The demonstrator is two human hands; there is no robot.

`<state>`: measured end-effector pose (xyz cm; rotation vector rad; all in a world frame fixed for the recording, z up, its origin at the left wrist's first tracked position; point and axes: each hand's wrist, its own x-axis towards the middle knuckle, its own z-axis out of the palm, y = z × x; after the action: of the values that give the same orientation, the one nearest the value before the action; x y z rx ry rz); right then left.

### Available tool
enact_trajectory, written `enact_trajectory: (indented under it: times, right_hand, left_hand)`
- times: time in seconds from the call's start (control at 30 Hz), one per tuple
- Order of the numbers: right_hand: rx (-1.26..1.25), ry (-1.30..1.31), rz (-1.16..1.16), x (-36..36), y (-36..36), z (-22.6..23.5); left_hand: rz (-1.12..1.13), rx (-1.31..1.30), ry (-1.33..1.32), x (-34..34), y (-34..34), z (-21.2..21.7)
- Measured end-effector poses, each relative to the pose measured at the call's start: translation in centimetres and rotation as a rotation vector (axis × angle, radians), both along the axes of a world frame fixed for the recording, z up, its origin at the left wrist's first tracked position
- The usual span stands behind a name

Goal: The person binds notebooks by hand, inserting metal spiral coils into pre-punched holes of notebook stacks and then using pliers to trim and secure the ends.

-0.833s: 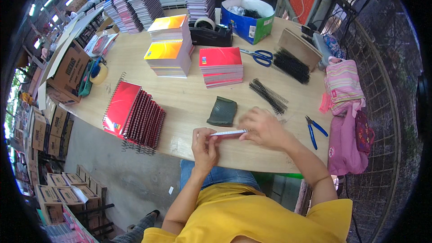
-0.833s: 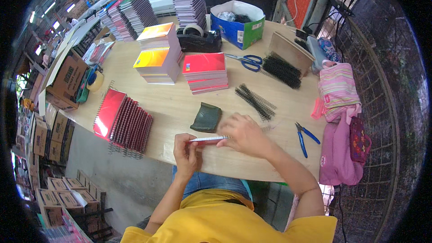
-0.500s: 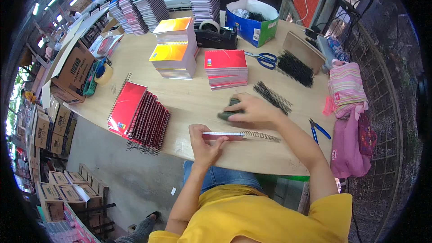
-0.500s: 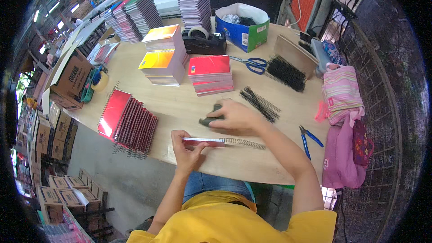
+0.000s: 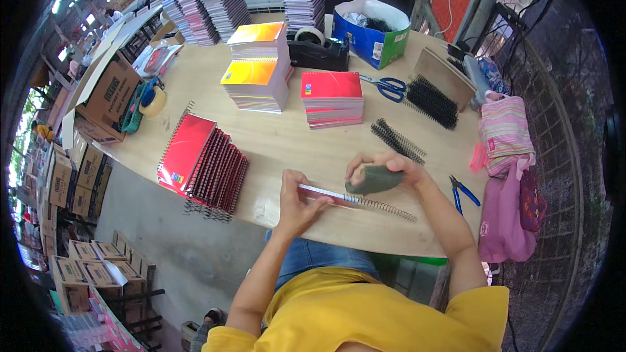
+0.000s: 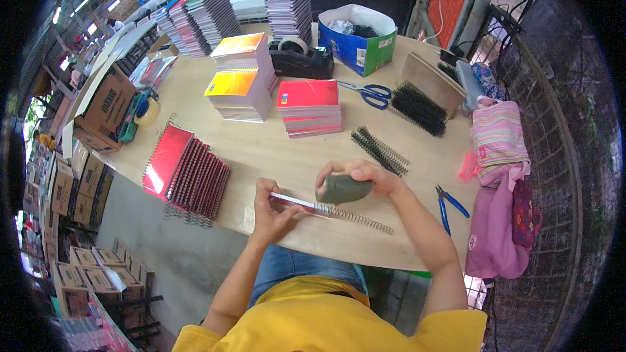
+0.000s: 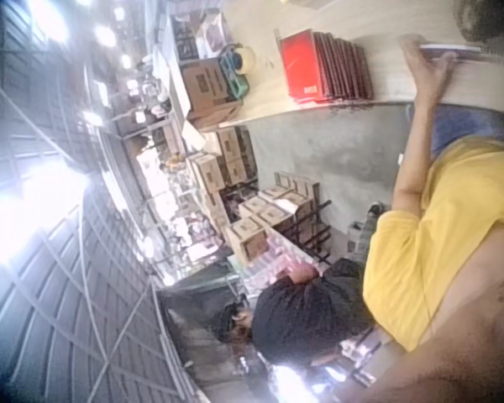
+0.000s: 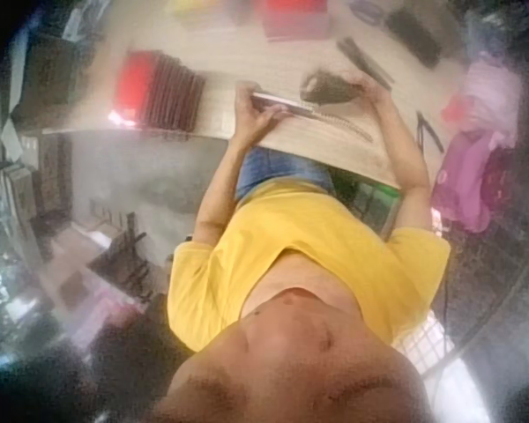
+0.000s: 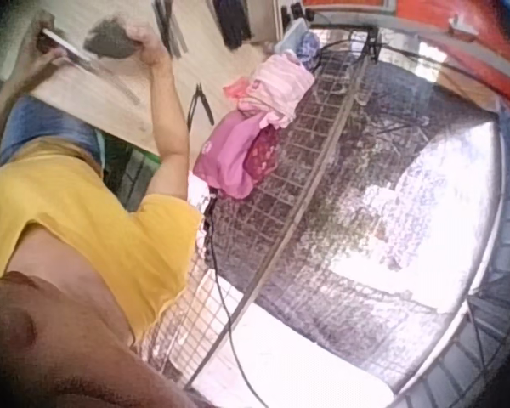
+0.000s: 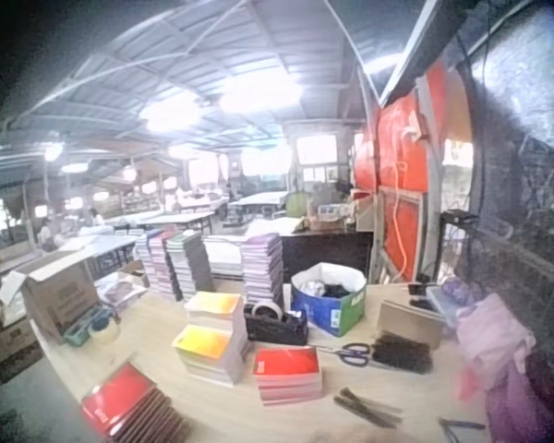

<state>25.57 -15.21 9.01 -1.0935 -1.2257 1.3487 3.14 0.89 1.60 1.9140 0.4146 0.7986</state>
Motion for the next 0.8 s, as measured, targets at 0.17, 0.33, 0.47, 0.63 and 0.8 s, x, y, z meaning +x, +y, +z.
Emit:
enact_trajectory:
  times: [0.17, 0.33, 0.47, 0.63, 0.8]
  right_hand:
    - [0.072, -0.276, -0.226, 0.3, 0.2, -1.8]
    - [-0.069, -0.443, -0.129, -1.8, 1.1, 1.1]
    - [0.017, -0.490, -0.075, -1.0, 1.5, -0.4]
    - [0.069, -0.061, -0.039, -1.1, 2.2, -0.2]
    - [0.109, -0.469, -0.227, -1.3, 3.2, -1.2]
  left_hand:
    - [-0.023, -0.034, 0.016, 0.3, -0.2, 0.3]
    - [-0.043, -0.039, -0.019, 0.6, -0.3, 0.1]
    - [-0.064, -0.075, -0.036, 0.9, -0.5, -0.2]
    - [-0.088, -0.141, -0.049, 0.8, -0.6, -0.2]
    - [-0.112, -0.259, 0.012, 0.8, -0.7, -0.3]
